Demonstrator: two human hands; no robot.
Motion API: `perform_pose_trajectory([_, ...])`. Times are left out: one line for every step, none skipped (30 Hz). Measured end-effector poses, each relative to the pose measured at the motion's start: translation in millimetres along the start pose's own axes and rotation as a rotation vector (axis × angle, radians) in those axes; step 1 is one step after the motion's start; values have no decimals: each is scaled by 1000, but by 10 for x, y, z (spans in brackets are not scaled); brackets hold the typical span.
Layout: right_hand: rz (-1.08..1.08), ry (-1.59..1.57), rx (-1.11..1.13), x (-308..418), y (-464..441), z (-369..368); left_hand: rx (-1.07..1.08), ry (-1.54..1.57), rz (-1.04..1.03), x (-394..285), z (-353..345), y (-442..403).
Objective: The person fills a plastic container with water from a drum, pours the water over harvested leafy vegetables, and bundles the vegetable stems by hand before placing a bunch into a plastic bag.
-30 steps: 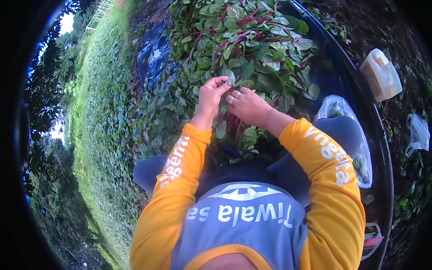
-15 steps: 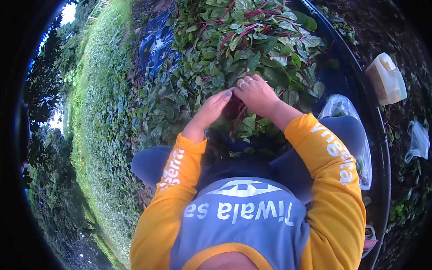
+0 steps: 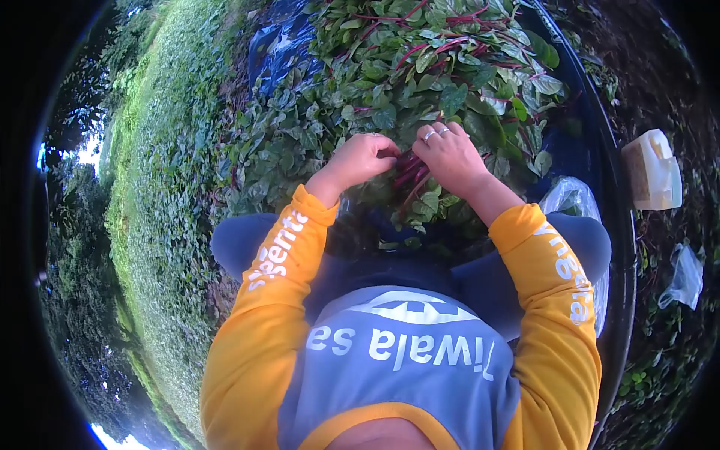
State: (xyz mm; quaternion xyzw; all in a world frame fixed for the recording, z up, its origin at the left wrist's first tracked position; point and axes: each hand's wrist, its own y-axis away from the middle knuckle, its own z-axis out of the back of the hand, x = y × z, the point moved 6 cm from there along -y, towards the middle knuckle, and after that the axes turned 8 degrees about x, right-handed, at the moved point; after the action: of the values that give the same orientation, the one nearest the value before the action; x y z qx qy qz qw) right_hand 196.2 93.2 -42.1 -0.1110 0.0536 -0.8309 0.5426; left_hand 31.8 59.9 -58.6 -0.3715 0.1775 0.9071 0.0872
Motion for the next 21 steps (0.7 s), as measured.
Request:
perform_pose_trajectory([2, 7, -2, 3, -6, 1, -60, -140, -77, -52, 14, 5])
perform_pose_trajectory([2, 13, -5, 11, -13, -3, -117, -281, -154, -104, 15, 18])
perform_pose_trajectory([3, 9, -2, 17, -19, -15, -115, -279, -150, -94, -17, 14])
perform_pose_trajectory([-4, 30, 5, 14, -23, -31, -186, -317, -173, -113, -24, 24])
perform_pose_trajectory([-12, 53, 11, 11, -25, -42, -257, -355, -198, -130, -21, 40])
perform_pose_trajectory([-14, 50, 14, 16, -28, -44, -254, -352, -196, -115, -37, 40])
perform_pose_trajectory([-16, 38, 47, 26, -41, -59, -273, -411, -177, -96, -34, 44])
perform_pose_trajectory([-19, 26, 81, 33, -54, -75, -291, -471, -158, -74, -21, 44])
perform_pose_trajectory([-21, 23, 84, 36, -64, -76, -287, -468, -157, 11, 24, 44])
perform_pose_trajectory([-20, 18, 59, 31, -68, -62, -382, -431, -94, 157, 179, 77])
perform_pose_trajectory([-21, 15, 35, 28, -63, -49, -475, -393, -32, 295, 307, 140])
perform_pose_trajectory([-31, 14, 39, 28, -48, -64, -651, -669, 95, 249, 464, 273])
perform_pose_trajectory([-66, 29, 33, 5, -34, -80, -825, -947, 221, 178, 608, 393])
perform_pose_trajectory([-101, 48, 25, -30, -36, -86, -800, -778, 257, 446, 618, 377])
perform_pose_trajectory([-113, 54, 22, -35, -39, -86, -798, -777, 242, 294, 605, 346])
perform_pose_trajectory([-147, 42, 48, -31, -37, -95, -619, -569, 95, 13, 479, 287])
perform_pose_trajectory([-177, 32, 68, -21, -53, -95, -439, -365, -48, -228, 303, 233])
perform_pose_trajectory([-187, 9, 39, 2, -70, -70, -352, -370, -93, -298, 61, 155])
perform_pose_trajectory([-181, -29, 12, 29, -91, -31, -263, -375, -137, -340, -188, 65])
perform_pose_trajectory([-198, -29, -6, 43, -99, 5, -325, -274, -132, -390, -244, 18])
perform_pose_trajectory([-219, -29, -22, 52, -98, 46, -322, -277, -150, -414, -231, -35])
